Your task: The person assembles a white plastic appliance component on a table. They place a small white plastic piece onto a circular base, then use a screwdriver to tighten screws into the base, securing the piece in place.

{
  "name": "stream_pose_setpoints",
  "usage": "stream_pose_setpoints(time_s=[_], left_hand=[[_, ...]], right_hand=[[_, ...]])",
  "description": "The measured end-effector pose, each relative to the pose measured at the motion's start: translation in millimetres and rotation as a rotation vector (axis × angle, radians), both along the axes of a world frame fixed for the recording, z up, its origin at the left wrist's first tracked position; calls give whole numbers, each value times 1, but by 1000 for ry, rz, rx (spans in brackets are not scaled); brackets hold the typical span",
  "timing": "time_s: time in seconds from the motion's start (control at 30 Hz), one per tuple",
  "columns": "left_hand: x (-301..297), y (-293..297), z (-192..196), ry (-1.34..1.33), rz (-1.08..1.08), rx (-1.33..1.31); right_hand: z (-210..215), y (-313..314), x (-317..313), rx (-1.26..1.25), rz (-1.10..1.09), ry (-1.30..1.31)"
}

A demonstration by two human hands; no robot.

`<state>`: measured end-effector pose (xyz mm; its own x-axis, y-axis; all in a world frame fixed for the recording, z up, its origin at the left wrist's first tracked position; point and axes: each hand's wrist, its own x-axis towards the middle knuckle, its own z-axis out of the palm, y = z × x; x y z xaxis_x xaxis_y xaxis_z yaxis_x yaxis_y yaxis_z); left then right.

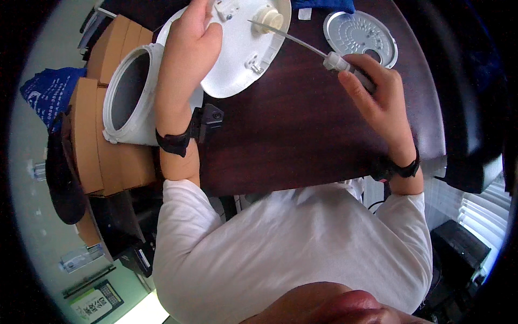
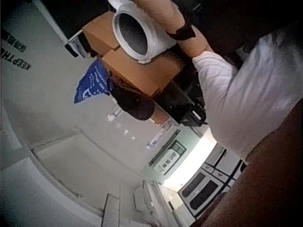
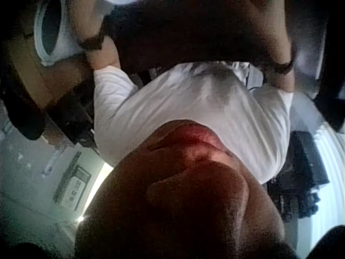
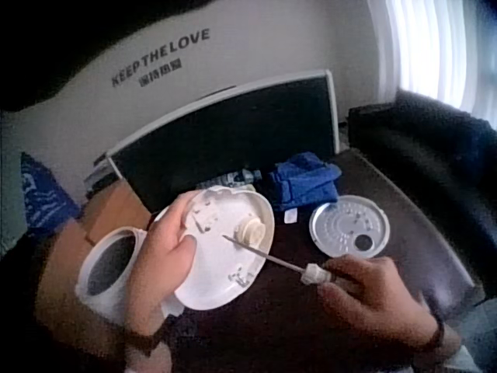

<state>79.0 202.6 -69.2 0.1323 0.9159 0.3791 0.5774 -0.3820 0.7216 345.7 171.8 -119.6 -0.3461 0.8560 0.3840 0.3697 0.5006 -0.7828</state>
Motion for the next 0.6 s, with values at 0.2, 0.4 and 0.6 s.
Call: stream_pose_setpoints(time_s=[0.2, 0.4, 0.6], left_hand=[[11, -7, -3, -62, -42, 11], [16, -11, -3, -92, -50, 10], [14, -9, -3, -57, -88, 26]], right_hand=[[-4, 2, -6, -915, 219, 477], [-18, 6, -12, -1203, 437, 760], [-18, 7, -14, -1300, 510, 828]])
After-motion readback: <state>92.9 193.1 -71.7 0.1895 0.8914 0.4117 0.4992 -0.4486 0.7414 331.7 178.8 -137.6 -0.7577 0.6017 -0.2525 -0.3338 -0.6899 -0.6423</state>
